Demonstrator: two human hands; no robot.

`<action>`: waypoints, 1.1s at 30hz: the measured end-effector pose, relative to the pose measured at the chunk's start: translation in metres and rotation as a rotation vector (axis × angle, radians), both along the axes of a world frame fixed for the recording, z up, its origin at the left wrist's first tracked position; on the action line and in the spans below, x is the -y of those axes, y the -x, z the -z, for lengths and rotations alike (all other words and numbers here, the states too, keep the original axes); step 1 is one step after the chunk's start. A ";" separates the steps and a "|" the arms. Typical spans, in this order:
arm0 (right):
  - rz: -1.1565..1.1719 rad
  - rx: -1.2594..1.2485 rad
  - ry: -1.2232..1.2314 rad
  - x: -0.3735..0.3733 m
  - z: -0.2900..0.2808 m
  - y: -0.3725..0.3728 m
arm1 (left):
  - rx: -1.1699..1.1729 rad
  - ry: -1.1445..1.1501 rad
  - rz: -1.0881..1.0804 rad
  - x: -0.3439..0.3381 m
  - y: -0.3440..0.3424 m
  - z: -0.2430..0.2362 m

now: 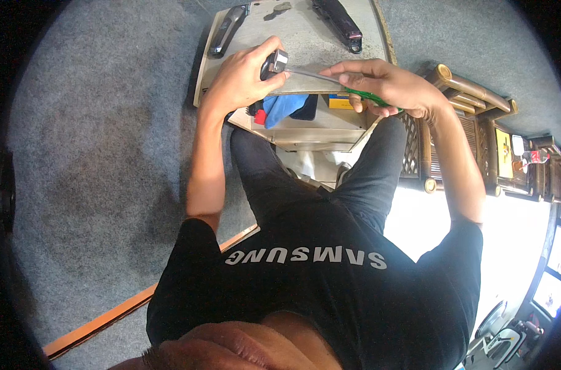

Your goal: The person uses a screwdriver to remove screws from the casing of a hair clipper, then pries the casing open to reveal the internal components.

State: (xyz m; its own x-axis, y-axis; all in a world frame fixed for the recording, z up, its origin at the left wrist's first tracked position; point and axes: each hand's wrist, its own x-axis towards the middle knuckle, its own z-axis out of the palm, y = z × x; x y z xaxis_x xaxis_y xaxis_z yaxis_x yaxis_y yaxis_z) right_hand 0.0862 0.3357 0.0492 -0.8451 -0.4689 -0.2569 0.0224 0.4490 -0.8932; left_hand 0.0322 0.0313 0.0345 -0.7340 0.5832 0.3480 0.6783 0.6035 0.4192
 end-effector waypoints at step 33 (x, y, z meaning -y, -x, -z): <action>0.141 -1.107 -0.619 0.029 0.031 -0.001 | 0.686 -0.289 0.233 0.016 0.052 -0.008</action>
